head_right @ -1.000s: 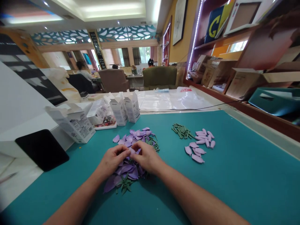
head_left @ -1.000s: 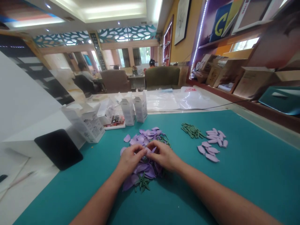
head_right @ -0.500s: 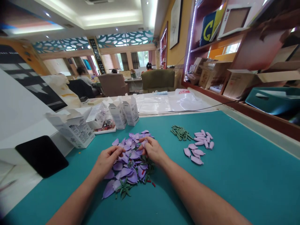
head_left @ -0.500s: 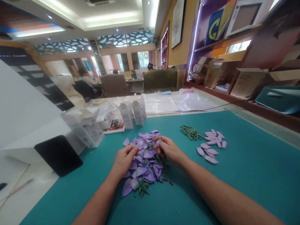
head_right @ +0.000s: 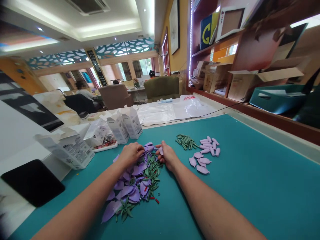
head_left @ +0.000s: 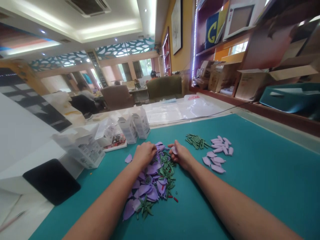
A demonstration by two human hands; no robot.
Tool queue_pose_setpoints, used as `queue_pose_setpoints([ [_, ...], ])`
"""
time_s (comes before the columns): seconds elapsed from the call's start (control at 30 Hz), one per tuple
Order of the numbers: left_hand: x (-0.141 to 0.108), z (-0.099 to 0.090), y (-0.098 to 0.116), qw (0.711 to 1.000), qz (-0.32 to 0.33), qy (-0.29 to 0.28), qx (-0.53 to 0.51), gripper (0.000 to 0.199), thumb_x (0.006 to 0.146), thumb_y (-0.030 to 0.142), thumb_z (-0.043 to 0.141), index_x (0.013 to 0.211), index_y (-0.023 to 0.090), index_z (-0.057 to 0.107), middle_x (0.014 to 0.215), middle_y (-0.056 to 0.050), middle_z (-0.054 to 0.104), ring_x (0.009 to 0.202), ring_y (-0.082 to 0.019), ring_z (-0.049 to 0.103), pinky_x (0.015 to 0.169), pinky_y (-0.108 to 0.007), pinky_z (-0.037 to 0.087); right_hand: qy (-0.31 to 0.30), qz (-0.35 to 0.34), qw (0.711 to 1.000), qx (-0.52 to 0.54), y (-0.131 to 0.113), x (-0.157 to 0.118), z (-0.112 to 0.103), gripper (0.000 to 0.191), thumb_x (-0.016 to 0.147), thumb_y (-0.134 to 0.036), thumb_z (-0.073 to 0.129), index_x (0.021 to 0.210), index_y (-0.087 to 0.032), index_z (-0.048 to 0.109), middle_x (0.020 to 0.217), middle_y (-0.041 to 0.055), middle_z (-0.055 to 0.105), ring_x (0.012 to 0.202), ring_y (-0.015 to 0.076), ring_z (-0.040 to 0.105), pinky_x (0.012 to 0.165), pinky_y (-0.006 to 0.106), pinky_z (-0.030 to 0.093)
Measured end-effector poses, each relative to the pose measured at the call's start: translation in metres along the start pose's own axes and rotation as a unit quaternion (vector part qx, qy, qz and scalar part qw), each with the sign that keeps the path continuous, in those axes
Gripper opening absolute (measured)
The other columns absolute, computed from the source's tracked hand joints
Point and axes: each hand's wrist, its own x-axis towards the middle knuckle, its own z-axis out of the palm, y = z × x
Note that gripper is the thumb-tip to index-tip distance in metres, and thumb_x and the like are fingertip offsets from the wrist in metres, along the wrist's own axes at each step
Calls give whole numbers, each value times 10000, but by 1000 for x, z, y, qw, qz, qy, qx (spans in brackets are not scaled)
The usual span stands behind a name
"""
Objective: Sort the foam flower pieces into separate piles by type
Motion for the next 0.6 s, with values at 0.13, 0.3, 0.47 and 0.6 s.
queue_pose_setpoints([
  [0.13,12,5,8,997,0,-28,67,238,899,342,543,1022,151,613,1066,-65,628,975,-200,595,864,-427,481,-11,37,998,44,-5,3,-3,408,978,-395,304,872,-128,594,557,-7,579,379,64,483,368,168,355],
  [0.3,16,8,12,992,-5,-41,121,242,903,336,539,1046,153,607,1079,-68,624,983,-204,596,862,-430,489,-9,40,998,57,-5,7,-6,406,981,-399,310,857,-126,583,545,-16,568,378,58,478,373,162,368],
  [0.47,20,9,18,987,-17,-49,152,251,905,344,534,1055,155,604,1084,-69,621,986,-206,595,864,-433,488,-11,37,998,47,-5,7,-6,405,982,-399,309,859,-126,582,538,-21,562,370,54,468,372,158,369],
  [0.6,25,9,23,984,-25,-65,163,274,900,336,544,1106,158,584,1130,-77,604,993,-209,594,856,-431,497,-8,39,998,49,-6,6,-5,399,983,-385,312,845,-125,581,530,-22,556,368,54,465,371,159,365],
])
